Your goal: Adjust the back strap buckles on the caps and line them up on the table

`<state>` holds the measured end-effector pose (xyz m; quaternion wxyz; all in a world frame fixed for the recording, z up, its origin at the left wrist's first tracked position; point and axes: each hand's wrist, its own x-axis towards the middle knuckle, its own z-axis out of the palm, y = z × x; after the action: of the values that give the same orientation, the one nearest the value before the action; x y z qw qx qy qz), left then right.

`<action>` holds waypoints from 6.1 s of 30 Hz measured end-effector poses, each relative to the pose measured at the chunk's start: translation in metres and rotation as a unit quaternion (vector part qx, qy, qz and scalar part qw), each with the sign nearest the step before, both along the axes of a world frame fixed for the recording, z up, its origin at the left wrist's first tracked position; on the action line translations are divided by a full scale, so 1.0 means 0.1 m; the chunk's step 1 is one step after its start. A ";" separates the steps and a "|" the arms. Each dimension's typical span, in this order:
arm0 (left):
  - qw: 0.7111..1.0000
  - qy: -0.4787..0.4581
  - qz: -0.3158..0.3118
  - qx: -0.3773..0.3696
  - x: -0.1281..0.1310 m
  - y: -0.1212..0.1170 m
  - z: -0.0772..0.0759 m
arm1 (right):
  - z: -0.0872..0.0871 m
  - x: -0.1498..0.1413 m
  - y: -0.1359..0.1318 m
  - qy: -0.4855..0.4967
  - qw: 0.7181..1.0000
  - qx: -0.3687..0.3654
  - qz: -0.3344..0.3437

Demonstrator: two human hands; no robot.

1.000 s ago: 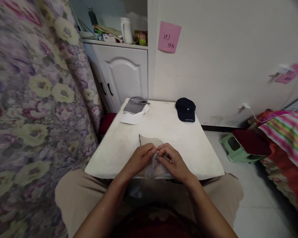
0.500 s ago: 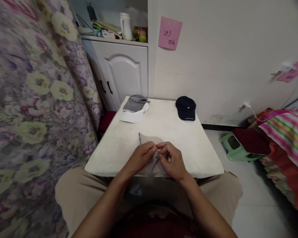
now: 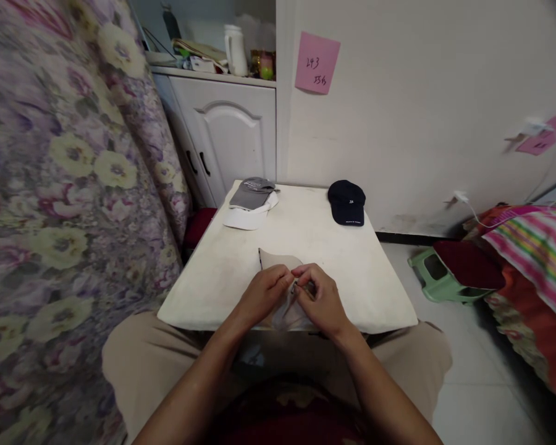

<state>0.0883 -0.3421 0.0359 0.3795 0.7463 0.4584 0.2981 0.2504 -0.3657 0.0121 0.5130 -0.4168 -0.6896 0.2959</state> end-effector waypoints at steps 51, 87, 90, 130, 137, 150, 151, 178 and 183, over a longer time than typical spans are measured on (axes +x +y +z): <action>0.998 0.057 0.033 0.004 -0.03 -0.04 -0.07 | -0.11 0.04 0.03 0.021 0.992 -0.124 0.013; 0.978 0.149 0.003 0.145 0.02 -0.13 -0.18 | -0.14 0.17 0.10 0.086 0.974 -0.202 0.059; 0.979 0.152 0.008 0.139 0.00 -0.13 -0.18 | -0.14 0.22 0.10 0.081 0.974 -0.193 0.085; 0.998 -0.040 -0.039 -0.024 -0.12 -0.08 -0.01 | -0.16 0.23 0.14 0.177 0.940 -0.262 0.125; 0.999 -0.026 -0.027 -0.017 -0.09 -0.08 0.00 | -0.18 0.23 0.13 0.201 0.935 -0.267 0.119; 0.999 -0.004 -0.038 -0.028 -0.10 -0.07 0.00 | -0.22 0.27 0.11 0.180 0.944 -0.243 0.134; 0.999 -0.006 -0.031 -0.031 -0.11 -0.07 -0.01 | -0.22 0.29 0.10 0.161 0.950 -0.231 0.136; 0.998 -0.054 -0.012 0.011 -0.15 -0.11 -0.01 | -0.11 0.23 0.12 0.035 0.986 -0.135 0.088; 0.999 -0.044 0.018 0.025 -0.09 -0.14 -0.06 | -0.14 0.22 0.11 0.048 0.985 -0.145 0.085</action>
<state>0.0789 -0.3558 0.0297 0.3748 0.7333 0.4471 0.3491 0.2728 -0.3547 -0.0015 0.4529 -0.4122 -0.6465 0.4549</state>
